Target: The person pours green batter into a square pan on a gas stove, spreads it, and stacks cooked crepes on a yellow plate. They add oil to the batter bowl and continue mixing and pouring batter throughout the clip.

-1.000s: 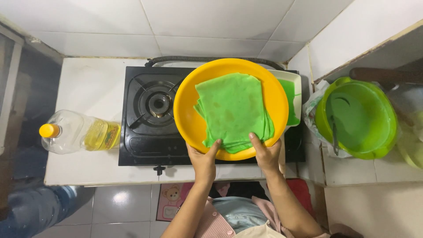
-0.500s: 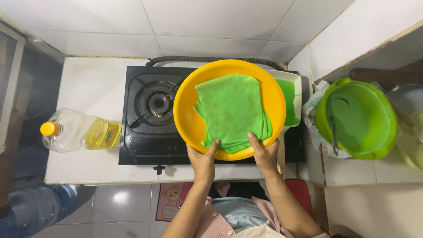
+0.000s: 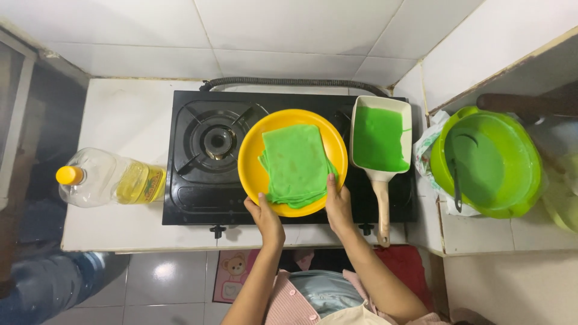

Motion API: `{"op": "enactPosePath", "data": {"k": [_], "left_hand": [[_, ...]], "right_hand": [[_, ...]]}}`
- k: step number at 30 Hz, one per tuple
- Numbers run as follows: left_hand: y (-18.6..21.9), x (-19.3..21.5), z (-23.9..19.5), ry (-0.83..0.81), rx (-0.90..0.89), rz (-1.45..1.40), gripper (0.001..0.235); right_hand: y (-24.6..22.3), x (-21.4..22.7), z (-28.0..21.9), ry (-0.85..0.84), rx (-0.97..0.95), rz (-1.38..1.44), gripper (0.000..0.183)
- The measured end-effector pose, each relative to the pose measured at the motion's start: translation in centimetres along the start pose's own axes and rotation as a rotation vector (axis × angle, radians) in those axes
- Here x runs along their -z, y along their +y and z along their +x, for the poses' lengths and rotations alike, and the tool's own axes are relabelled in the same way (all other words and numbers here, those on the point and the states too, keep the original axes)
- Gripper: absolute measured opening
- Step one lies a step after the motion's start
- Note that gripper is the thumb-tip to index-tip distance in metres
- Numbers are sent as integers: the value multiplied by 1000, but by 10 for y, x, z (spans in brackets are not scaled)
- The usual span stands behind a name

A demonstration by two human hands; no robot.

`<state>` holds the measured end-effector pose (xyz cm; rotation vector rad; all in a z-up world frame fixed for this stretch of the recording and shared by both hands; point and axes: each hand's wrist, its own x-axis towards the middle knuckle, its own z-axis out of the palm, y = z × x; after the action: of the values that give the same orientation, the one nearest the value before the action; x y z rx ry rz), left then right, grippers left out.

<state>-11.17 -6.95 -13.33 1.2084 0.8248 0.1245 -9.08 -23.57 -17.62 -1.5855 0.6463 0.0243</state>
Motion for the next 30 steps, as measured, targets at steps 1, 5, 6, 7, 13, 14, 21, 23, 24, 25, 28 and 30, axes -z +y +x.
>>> {"op": "enactPosePath", "data": {"k": [1, 5, 6, 7, 13, 14, 21, 23, 24, 25, 28, 30], "left_hand": [[-2, 2, 2, 3, -2, -1, 39], [-11, 4, 11, 9, 1, 76, 31], [-13, 5, 13, 10, -9, 95, 30], [-12, 5, 12, 11, -8, 95, 30], [-24, 7, 22, -18, -62, 153, 36], [-26, 6, 24, -30, -62, 172, 37], [-4, 0, 8, -77, -44, 235, 44], [14, -1, -1, -77, -24, 252, 45], [21, -2, -7, -72, -1, 264, 46], [15, -2, -6, -72, -3, 264, 46], [-6, -1, -1, -20, -21, 226, 44], [-28, 2, 5, 39, -102, 207, 49]], "right_hand": [[13, -2, 5, -4, 1, 0, 55], [-41, -20, -22, -67, -162, 128, 53], [-80, -27, -42, -93, -209, 177, 52], [-79, -26, -41, -95, -210, 176, 52], [-65, -14, -32, -228, -277, 229, 47], [-62, -12, -31, -260, -320, 242, 47], [-70, 2, -42, -350, -439, 262, 58], [-74, 3, -45, -354, -454, 283, 62], [-75, 5, -48, -360, -470, 296, 66], [-78, 6, -49, -361, -469, 298, 66], [-75, 12, -47, -423, -477, 273, 79], [-56, 18, -39, -488, -478, 166, 83]]}}
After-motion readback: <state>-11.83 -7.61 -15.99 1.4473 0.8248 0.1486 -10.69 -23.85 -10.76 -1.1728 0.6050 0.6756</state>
